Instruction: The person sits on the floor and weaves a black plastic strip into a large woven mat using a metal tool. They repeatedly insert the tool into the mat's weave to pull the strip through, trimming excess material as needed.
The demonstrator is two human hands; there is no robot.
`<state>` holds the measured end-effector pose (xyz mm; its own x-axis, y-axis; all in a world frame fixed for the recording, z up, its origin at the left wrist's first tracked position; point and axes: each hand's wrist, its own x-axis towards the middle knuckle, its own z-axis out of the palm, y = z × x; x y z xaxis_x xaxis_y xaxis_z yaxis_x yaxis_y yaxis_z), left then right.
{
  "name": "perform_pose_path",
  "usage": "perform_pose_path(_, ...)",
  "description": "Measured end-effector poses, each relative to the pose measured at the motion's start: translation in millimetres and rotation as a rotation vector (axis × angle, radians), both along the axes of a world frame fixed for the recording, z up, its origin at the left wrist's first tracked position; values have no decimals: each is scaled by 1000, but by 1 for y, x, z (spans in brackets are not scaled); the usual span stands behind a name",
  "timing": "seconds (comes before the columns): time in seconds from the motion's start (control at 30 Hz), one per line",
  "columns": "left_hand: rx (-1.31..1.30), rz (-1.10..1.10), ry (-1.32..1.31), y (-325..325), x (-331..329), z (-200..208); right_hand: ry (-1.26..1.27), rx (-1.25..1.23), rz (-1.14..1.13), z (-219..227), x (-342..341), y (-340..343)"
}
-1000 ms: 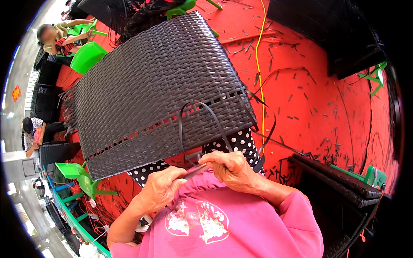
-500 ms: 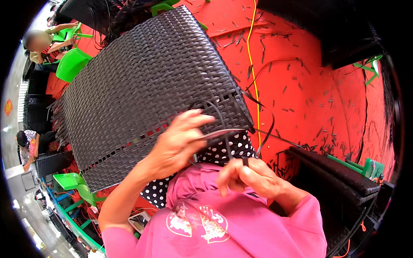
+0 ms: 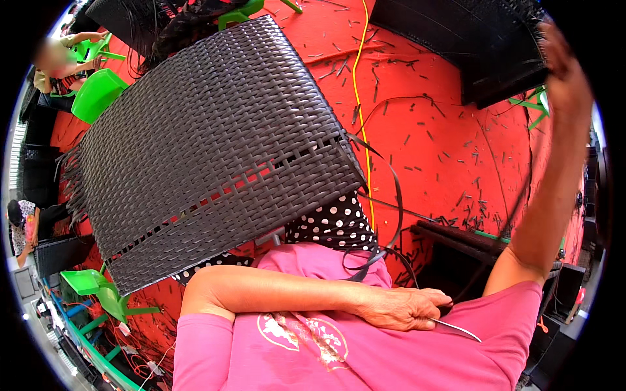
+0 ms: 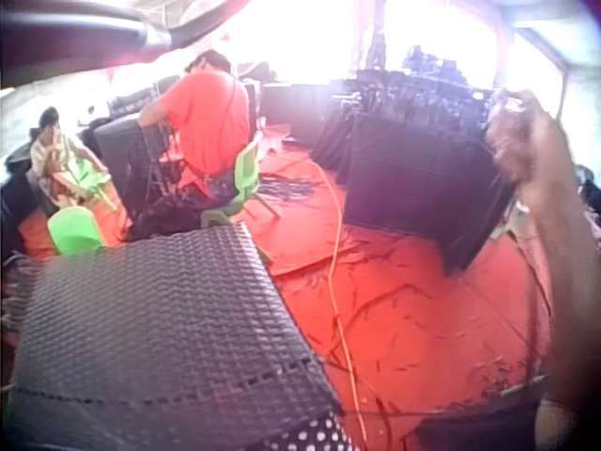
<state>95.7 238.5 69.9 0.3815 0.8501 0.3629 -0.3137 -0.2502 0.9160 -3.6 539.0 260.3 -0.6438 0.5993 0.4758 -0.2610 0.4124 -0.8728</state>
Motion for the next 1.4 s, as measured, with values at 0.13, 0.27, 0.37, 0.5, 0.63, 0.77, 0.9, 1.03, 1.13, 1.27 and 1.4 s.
perform_pose_path(0.13, -536, 475, 43, -25, -28, -16, -695, -13, 227, -97, -29, -76)
perform_pose_path(0.27, -521, 964, 565, -100, -100, -11, -873, -88, 580, -184, 0, -108)
perform_pose_path(0.37, -966, 1074, 323, -130, -146, -4, -834, -285, 635, -199, 18, -127)
perform_pose_path(0.5, -991, 1177, 486, -133, -176, -17, -784, -105, 366, -250, 22, -137)
perform_pose_path(0.63, -941, 1139, 514, -122, -193, -26, -924, -21, 220, -308, 26, -131)
perform_pose_path(0.77, -839, 1167, 575, -125, -200, -46, -868, -283, 315, -318, 36, -162)
perform_pose_path(0.9, -914, 1239, 392, -125, -198, -51, -787, -159, 175, -308, 36, -175)
perform_pose_path(1.03, -859, 1377, 221, -125, -193, -53, -773, -43, 69, -299, 34, -180)
perform_pose_path(1.13, -794, 1464, 156, -127, -186, -55, -839, 69, 16, -289, 33, -186)
perform_pose_path(1.27, -723, 1467, 142, -130, -183, -56, -836, 186, -40, -265, 35, -199)
perform_pose_path(1.4, -738, 1348, -4, -123, -184, -47, -824, 273, -76, -248, 32, -202)
